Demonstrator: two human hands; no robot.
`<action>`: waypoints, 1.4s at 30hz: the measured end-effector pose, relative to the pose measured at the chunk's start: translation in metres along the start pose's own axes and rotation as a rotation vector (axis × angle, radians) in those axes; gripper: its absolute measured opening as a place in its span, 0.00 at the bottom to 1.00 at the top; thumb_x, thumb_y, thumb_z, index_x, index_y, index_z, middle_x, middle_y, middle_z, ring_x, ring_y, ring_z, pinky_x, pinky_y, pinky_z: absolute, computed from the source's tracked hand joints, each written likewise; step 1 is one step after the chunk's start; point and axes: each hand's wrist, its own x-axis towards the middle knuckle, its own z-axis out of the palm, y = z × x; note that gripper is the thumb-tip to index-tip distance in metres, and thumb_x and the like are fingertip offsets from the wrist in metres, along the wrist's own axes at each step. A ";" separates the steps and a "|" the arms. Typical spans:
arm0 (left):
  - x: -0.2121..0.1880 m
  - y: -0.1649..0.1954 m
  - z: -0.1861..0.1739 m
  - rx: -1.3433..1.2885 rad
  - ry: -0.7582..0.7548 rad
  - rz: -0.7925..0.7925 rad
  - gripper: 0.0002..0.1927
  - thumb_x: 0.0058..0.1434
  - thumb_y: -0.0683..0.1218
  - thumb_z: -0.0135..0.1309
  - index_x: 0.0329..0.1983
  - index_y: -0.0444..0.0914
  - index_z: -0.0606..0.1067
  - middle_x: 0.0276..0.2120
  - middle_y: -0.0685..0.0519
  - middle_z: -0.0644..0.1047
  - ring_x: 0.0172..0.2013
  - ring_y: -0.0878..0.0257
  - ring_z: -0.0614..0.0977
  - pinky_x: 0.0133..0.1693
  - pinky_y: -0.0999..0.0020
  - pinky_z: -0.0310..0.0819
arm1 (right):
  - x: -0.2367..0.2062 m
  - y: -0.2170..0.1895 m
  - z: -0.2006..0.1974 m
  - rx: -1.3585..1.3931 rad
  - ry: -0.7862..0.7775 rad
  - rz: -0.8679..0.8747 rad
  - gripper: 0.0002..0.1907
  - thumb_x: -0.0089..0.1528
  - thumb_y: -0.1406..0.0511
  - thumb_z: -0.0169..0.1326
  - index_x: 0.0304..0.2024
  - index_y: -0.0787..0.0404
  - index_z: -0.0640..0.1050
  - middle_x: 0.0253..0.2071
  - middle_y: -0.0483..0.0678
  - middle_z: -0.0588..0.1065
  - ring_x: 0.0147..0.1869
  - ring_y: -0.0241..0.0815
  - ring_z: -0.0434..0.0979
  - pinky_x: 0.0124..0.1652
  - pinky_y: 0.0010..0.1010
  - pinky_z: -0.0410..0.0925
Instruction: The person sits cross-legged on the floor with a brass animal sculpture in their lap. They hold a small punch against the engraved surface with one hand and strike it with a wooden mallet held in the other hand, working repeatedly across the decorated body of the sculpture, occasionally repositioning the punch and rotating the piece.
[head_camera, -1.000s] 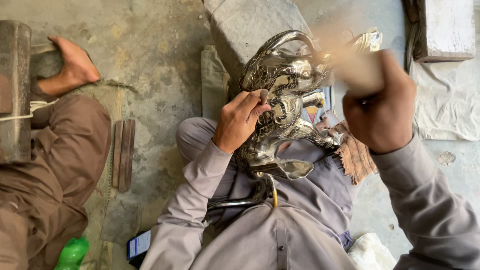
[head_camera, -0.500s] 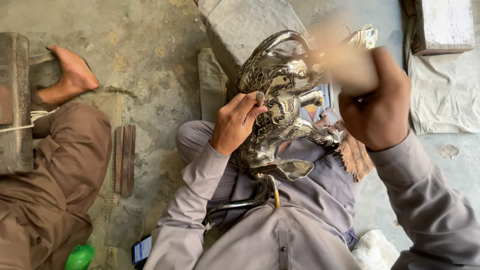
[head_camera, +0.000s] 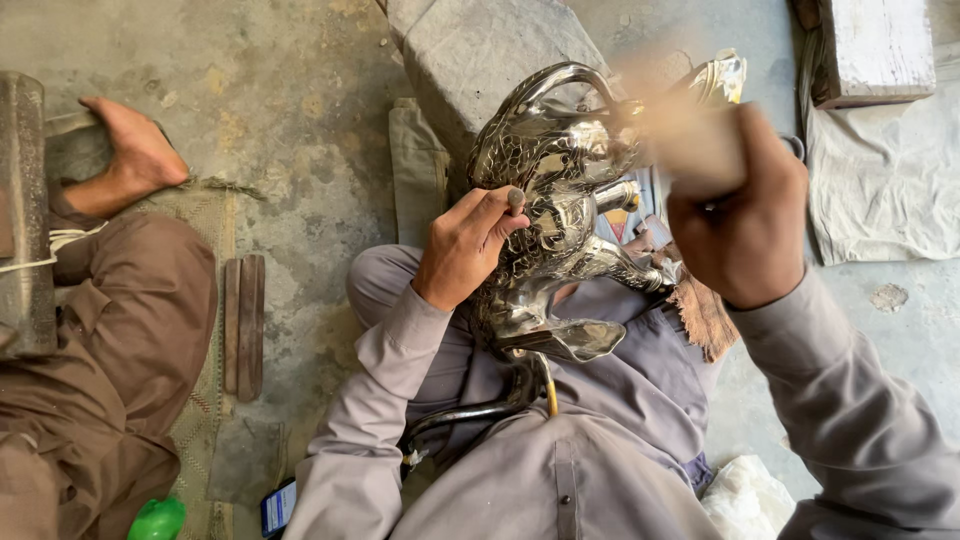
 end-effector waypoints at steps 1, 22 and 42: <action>0.000 -0.001 0.000 0.005 -0.013 -0.010 0.14 0.67 0.43 0.62 0.53 0.38 0.73 0.42 0.51 0.79 0.39 0.56 0.85 0.38 0.65 0.80 | 0.000 0.000 -0.001 -0.359 0.017 -0.186 0.09 0.58 0.74 0.59 0.41 0.62 0.78 0.36 0.50 0.75 0.38 0.54 0.75 0.42 0.47 0.67; 0.006 -0.005 -0.005 0.032 -0.062 0.060 0.17 0.67 0.44 0.62 0.57 0.41 0.71 0.40 0.50 0.78 0.37 0.54 0.83 0.36 0.61 0.78 | -0.018 -0.009 -0.006 -0.412 -0.030 -0.023 0.18 0.52 0.74 0.53 0.45 0.63 0.77 0.35 0.54 0.73 0.37 0.53 0.73 0.43 0.42 0.62; 0.011 -0.010 -0.009 0.042 -0.125 0.119 0.17 0.69 0.46 0.61 0.57 0.42 0.70 0.40 0.51 0.77 0.34 0.55 0.83 0.34 0.62 0.78 | -0.023 -0.022 -0.006 -0.263 0.060 0.097 0.07 0.60 0.67 0.55 0.40 0.57 0.74 0.31 0.44 0.71 0.33 0.39 0.71 0.40 0.36 0.65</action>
